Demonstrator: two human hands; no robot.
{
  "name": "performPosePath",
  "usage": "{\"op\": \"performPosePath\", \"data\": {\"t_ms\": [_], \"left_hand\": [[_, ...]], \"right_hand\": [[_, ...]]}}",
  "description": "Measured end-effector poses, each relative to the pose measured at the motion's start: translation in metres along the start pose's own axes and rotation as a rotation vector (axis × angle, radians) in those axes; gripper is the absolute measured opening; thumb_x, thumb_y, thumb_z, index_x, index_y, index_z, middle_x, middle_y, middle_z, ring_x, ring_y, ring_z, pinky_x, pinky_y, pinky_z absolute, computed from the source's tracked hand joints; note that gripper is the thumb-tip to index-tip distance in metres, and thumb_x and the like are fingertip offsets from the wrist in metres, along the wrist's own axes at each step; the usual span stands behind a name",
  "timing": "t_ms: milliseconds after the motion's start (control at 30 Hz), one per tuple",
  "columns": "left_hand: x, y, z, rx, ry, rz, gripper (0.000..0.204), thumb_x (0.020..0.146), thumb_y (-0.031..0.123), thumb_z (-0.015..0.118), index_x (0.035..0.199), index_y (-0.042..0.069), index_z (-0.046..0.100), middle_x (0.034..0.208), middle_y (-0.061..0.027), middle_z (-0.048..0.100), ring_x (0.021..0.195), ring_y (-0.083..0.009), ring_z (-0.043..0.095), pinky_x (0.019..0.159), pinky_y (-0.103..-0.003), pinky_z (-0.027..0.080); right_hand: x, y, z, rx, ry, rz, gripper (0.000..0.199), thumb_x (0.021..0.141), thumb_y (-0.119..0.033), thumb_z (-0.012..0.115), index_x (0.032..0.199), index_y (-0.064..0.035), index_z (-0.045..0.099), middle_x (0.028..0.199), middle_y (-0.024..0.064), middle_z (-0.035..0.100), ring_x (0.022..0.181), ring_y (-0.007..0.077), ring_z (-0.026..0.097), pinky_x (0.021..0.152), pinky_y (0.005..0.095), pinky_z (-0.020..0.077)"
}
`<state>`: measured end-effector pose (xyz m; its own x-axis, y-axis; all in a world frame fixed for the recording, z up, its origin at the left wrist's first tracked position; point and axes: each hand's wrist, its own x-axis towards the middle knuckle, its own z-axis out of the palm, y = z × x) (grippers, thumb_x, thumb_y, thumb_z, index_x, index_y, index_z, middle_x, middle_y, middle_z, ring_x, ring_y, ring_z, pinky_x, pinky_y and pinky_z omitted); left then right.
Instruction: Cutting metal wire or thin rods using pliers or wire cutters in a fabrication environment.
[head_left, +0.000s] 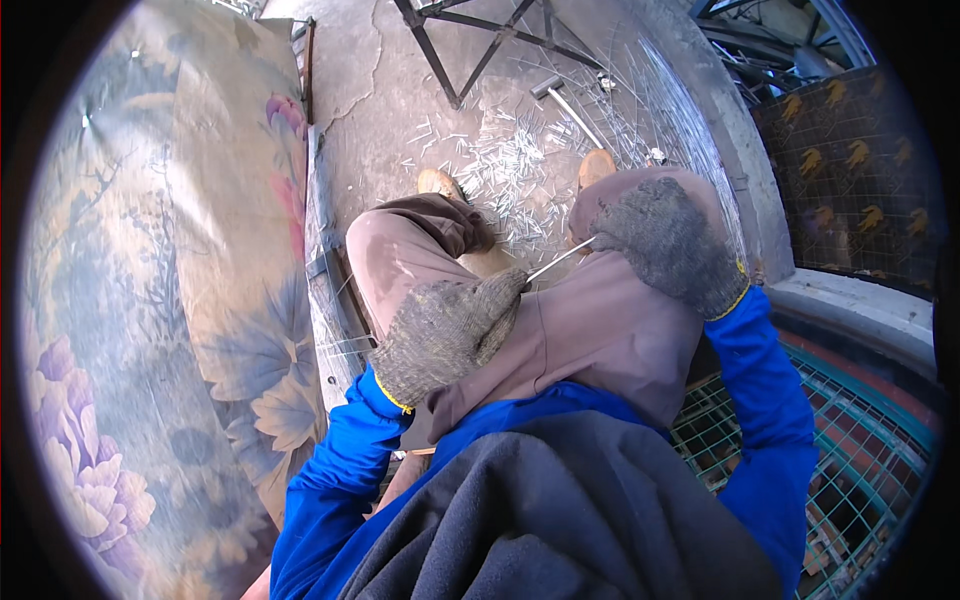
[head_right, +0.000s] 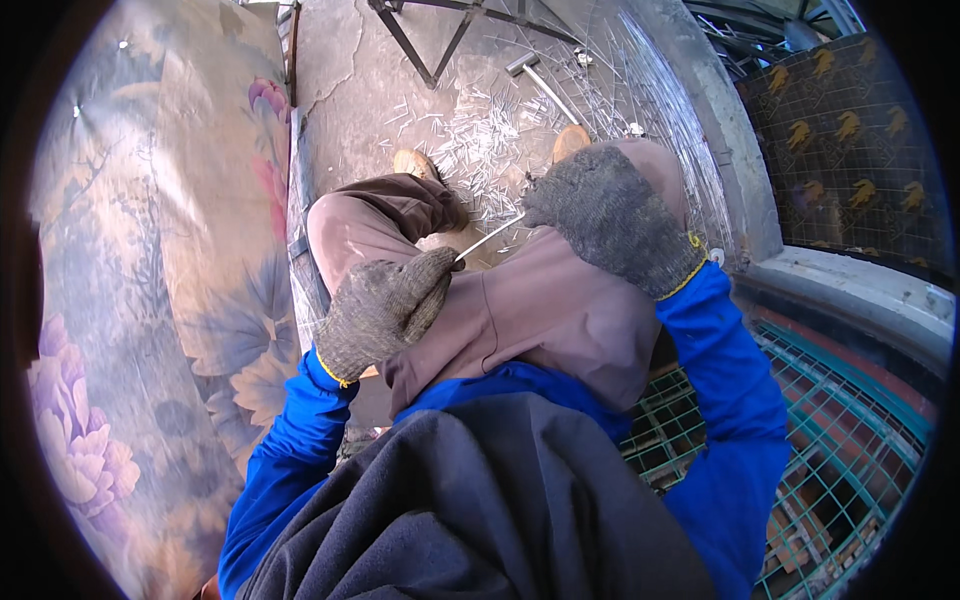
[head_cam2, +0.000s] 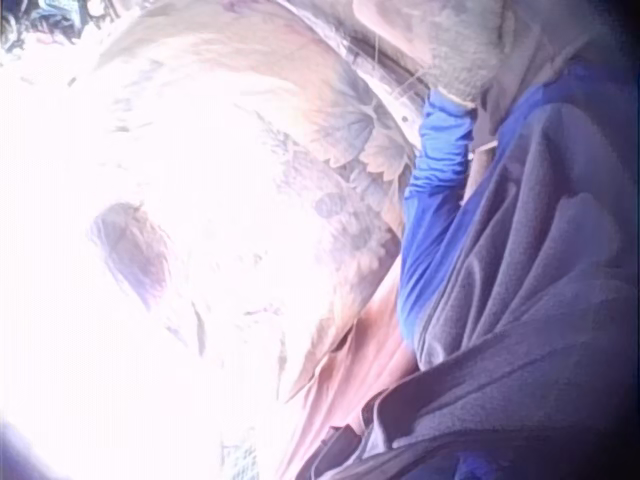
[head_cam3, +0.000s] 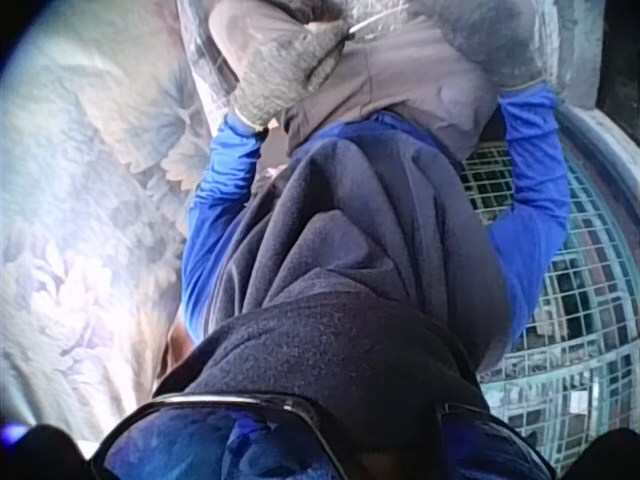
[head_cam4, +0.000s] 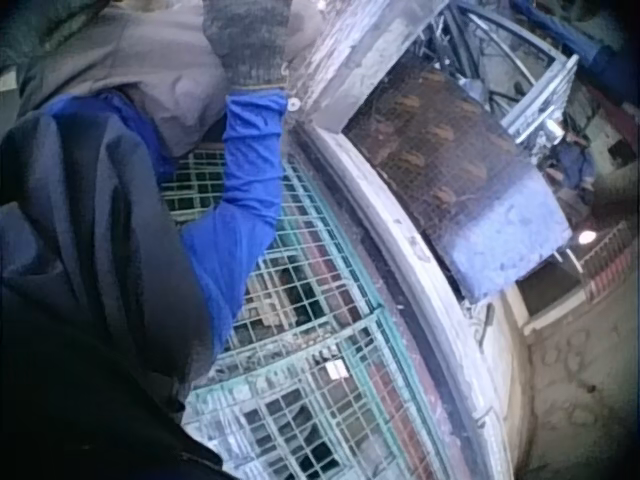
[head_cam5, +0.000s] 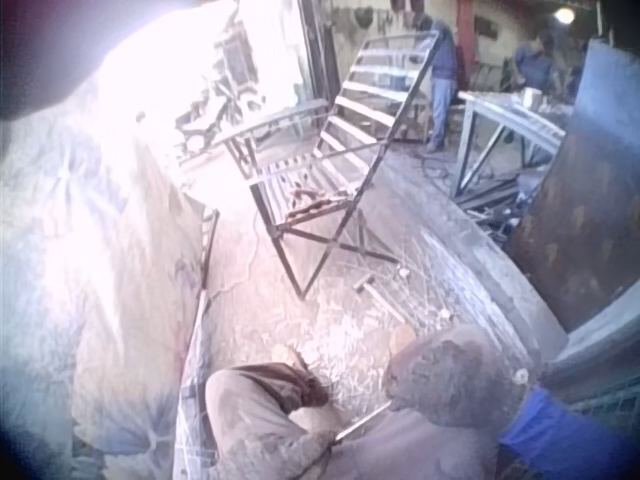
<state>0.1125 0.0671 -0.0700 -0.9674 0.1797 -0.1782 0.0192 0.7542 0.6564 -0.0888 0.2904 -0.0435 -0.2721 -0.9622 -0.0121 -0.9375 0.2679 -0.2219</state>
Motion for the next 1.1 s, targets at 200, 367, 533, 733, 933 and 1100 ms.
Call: {"op": "performPosePath", "data": {"t_ms": [200,367,533,733,933,1100], "left_hand": [[-0.006,-0.006,0.019,0.111,0.075,0.023,0.043,0.089,0.014,0.058,0.132,0.010,0.056,0.096,-0.0140,0.069,0.081,-0.0312,0.066,0.070,-0.038,0.051],[0.002,0.002,0.015,0.098,0.032,-0.026,0.045,0.089,0.016,0.057,0.134,0.012,0.053,0.092,-0.0151,0.068,0.078,-0.0338,0.065,0.067,-0.041,0.050],[-0.002,-0.008,0.023,0.023,0.069,-0.018,0.046,0.090,0.017,0.056,0.135,0.012,0.052,0.095,-0.0159,0.068,0.081,-0.0338,0.065,0.070,-0.041,0.051],[-0.001,-0.009,0.002,0.029,-0.043,-0.030,0.047,0.090,0.011,0.059,0.135,0.004,0.051,0.114,-0.0159,0.066,0.100,-0.0278,0.066,0.084,-0.034,0.051],[0.004,-0.017,-0.019,-0.185,0.007,-0.001,0.045,0.092,0.001,0.058,0.136,0.000,0.050,0.116,-0.0110,0.066,0.101,-0.0189,0.062,0.089,-0.028,0.049],[0.012,-0.001,-0.036,-0.390,0.027,0.068,0.031,0.098,0.008,0.055,0.128,0.000,0.054,0.110,-0.0066,0.066,0.093,-0.0113,0.060,0.081,-0.024,0.049]], "right_hand": [[-0.021,0.007,0.062,-0.141,0.232,-0.068,0.013,0.088,-0.028,0.056,0.079,-0.0188,0.060,0.071,0.0020,0.059,0.070,0.0213,0.059,0.069,0.0368,0.0453],[-0.037,0.028,0.125,0.527,0.069,0.127,0.033,0.085,-0.017,0.058,0.116,-0.0117,0.065,0.109,0.0134,0.065,0.105,0.0304,0.060,0.096,0.0419,0.0432],[-0.028,0.018,0.117,0.281,0.033,0.150,0.034,0.086,-0.017,0.056,0.119,-0.0126,0.064,0.110,0.0137,0.065,0.105,0.0300,0.060,0.096,0.0418,0.0430],[-0.062,0.020,0.121,1.191,0.321,0.467,0.027,0.089,-0.014,0.059,0.115,-0.0107,0.067,0.115,0.0099,0.065,0.116,0.0286,0.056,0.107,0.0395,0.0370],[-0.020,0.005,-0.004,0.399,0.290,0.167,0.023,0.089,-0.011,0.064,0.111,-0.0033,0.065,0.114,0.0102,0.066,0.117,0.0241,0.056,0.104,0.0377,0.0422],[-0.018,-0.002,-0.024,0.721,0.383,0.282,0.025,0.088,-0.009,0.068,0.112,-0.0012,0.063,0.110,0.0110,0.067,0.107,0.0218,0.062,0.096,0.0341,0.0494]]}}
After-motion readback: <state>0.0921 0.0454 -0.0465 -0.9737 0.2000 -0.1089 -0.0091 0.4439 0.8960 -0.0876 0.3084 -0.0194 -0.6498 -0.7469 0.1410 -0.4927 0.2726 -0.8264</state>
